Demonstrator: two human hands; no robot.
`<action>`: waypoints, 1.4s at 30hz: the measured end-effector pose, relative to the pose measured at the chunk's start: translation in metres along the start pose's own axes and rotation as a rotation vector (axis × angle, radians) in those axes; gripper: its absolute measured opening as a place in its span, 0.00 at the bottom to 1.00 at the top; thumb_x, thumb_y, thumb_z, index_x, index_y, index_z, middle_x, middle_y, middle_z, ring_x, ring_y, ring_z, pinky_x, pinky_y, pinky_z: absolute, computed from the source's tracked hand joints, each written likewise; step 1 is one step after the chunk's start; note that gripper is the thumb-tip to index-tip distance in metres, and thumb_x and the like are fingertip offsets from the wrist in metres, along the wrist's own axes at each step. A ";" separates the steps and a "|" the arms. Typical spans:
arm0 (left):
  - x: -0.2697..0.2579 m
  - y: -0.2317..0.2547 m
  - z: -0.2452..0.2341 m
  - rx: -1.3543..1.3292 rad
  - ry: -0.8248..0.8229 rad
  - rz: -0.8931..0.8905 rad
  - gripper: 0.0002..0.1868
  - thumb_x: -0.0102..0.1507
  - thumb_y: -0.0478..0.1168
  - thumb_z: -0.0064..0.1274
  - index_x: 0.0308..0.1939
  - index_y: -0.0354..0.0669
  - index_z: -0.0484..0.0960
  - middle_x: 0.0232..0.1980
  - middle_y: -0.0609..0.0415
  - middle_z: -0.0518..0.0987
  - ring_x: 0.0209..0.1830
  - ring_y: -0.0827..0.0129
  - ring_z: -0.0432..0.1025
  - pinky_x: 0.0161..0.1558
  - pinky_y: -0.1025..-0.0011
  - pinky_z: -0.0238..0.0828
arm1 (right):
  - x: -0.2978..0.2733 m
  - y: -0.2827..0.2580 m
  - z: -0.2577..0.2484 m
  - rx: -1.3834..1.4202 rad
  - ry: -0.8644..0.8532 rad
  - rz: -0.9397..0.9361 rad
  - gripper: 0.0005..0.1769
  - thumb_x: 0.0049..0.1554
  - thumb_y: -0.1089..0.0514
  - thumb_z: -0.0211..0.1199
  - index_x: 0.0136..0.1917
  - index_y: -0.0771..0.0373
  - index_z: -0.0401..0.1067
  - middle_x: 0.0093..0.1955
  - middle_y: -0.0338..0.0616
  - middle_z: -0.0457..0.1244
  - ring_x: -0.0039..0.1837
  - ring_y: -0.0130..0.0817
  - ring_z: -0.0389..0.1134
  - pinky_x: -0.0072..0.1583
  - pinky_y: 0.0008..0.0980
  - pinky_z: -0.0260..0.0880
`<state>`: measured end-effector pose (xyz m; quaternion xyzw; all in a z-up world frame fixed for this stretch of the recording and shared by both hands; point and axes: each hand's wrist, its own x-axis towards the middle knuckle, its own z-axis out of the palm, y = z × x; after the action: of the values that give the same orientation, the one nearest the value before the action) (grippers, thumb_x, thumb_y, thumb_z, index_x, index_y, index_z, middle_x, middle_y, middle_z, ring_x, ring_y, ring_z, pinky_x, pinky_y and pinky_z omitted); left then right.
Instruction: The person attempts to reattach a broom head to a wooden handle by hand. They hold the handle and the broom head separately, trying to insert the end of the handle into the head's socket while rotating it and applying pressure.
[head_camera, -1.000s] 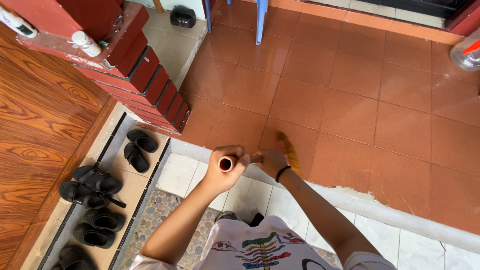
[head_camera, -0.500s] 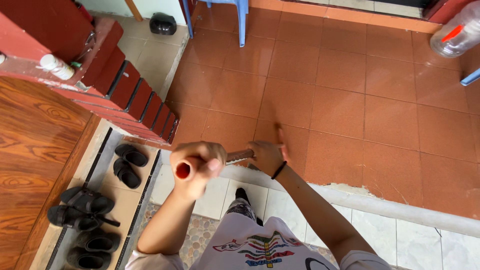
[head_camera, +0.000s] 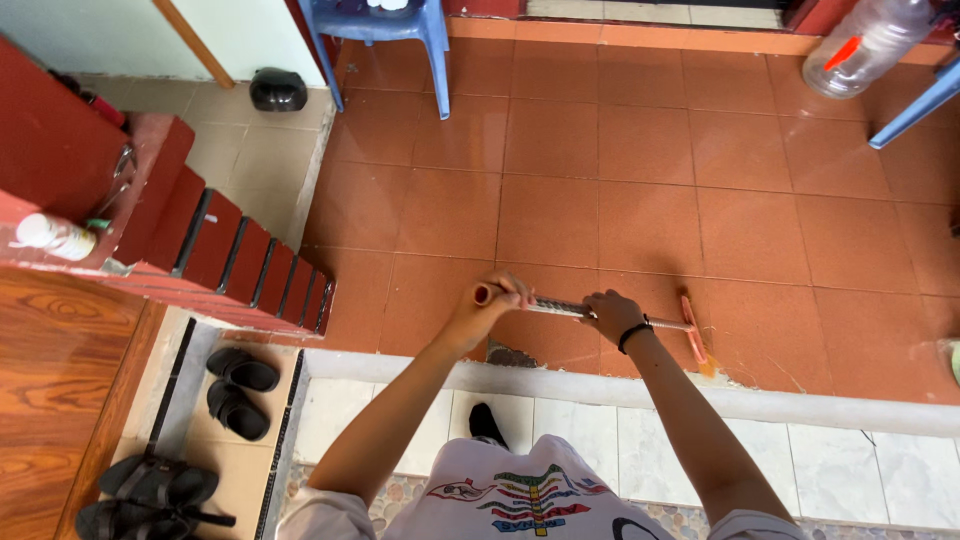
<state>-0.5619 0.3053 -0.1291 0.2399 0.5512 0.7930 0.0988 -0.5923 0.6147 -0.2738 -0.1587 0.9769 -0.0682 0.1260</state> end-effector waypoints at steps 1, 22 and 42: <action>0.003 -0.007 0.002 0.043 -0.015 0.000 0.08 0.65 0.28 0.47 0.31 0.41 0.73 0.36 0.50 0.79 0.43 0.64 0.77 0.64 0.60 0.73 | 0.004 0.006 0.012 -0.034 0.002 0.047 0.18 0.58 0.35 0.59 0.47 0.50 0.74 0.49 0.33 0.68 0.57 0.38 0.67 0.54 0.42 0.71; 0.007 0.169 -0.018 0.618 0.205 0.059 0.12 0.66 0.37 0.59 0.32 0.39 0.74 0.27 0.56 0.74 0.27 0.75 0.66 0.31 0.74 0.63 | 0.110 -0.174 -0.038 0.351 0.242 -0.347 0.13 0.57 0.49 0.65 0.50 0.57 0.75 0.45 0.49 0.71 0.54 0.51 0.70 0.72 0.56 0.55; 0.072 -0.072 -0.098 0.851 -0.079 -0.217 0.15 0.67 0.40 0.51 0.56 0.39 0.76 0.42 0.43 0.79 0.40 0.55 0.75 0.44 0.59 0.70 | 0.060 -0.124 -0.197 0.808 0.608 -0.618 0.11 0.59 0.51 0.69 0.46 0.61 0.76 0.44 0.42 0.71 0.46 0.32 0.70 0.49 0.35 0.71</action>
<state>-0.6799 0.2819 -0.2031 0.2304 0.8464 0.4706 0.0949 -0.6641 0.4969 -0.0767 -0.3487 0.7742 -0.5107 -0.1349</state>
